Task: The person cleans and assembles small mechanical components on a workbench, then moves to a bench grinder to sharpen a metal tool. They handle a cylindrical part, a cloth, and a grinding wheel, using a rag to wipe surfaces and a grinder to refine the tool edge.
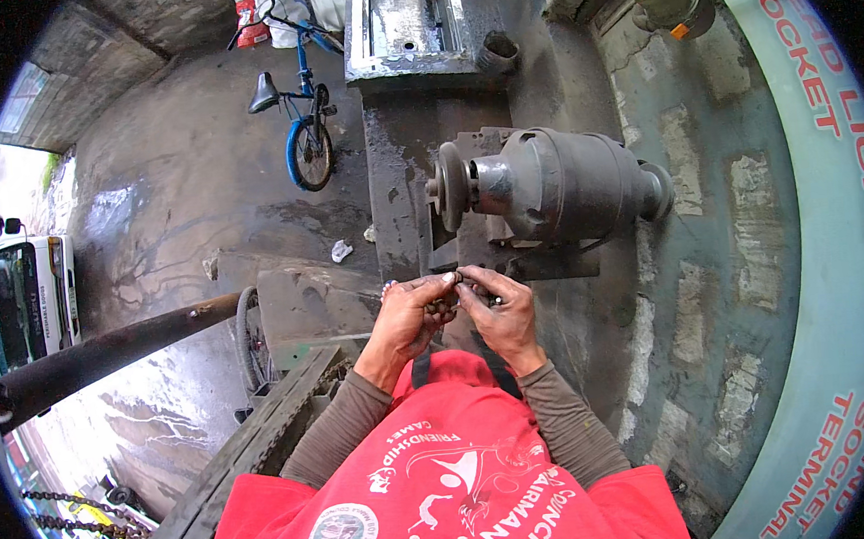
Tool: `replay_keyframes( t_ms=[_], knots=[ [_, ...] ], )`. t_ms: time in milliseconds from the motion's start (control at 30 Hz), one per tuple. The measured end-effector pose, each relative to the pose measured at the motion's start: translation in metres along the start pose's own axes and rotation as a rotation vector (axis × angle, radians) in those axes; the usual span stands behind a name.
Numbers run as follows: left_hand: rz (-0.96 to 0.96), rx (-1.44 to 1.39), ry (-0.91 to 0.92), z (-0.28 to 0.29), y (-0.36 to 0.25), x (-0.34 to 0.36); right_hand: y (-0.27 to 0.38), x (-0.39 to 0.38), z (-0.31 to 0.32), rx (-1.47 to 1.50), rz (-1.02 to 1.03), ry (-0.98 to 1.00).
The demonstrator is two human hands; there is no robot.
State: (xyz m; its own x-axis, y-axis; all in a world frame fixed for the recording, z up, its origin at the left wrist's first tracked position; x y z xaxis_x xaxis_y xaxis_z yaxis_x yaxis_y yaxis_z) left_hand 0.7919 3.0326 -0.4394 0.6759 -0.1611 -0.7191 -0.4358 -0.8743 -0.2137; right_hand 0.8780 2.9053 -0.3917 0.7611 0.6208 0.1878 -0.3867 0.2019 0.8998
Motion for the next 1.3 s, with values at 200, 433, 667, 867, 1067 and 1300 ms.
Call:
replay_keyframes(
  t_ms=[200, 433, 667, 867, 1067, 1300],
  knots=[
    [0.043, -0.081, 0.016, 0.001, -0.008, 0.022, -0.013, 0.009, -0.004, 0.02, -0.076, -0.027],
    [0.086, -0.333, -0.033, -0.003, -0.01, 0.042, -0.034, 0.024, -0.014, 0.038, -0.214, -0.104],
    [0.055, -0.464, 0.065, -0.001, -0.01, 0.057, -0.042, 0.033, -0.027, 0.267, -0.34, -0.23],
    [0.024, -0.469, 0.076, -0.002, -0.008, 0.06, -0.05, 0.033, -0.029, 0.348, -0.335, -0.303],
    [0.033, -0.473, 0.107, -0.008, -0.011, 0.054, -0.046, 0.034, -0.026, 0.315, -0.319, -0.289],
    [0.08, -0.408, 0.088, -0.003, -0.014, 0.046, -0.033, 0.03, -0.025, 0.267, -0.306, -0.276]
  ],
)
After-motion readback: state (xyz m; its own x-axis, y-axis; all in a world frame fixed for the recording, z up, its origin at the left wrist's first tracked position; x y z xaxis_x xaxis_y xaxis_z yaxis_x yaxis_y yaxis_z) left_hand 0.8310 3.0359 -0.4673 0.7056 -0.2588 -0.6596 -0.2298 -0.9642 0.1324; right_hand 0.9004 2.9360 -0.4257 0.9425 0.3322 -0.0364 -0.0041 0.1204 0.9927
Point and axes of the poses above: each hand's wrist, its own x-axis towards the middle knuckle, its own z-axis out of the back of the hand, y = z × x, the point moved 2 cm from there along x, towards the middle knuckle, and after that the axes turned 13 degrees about z, right-handed, at the moved point
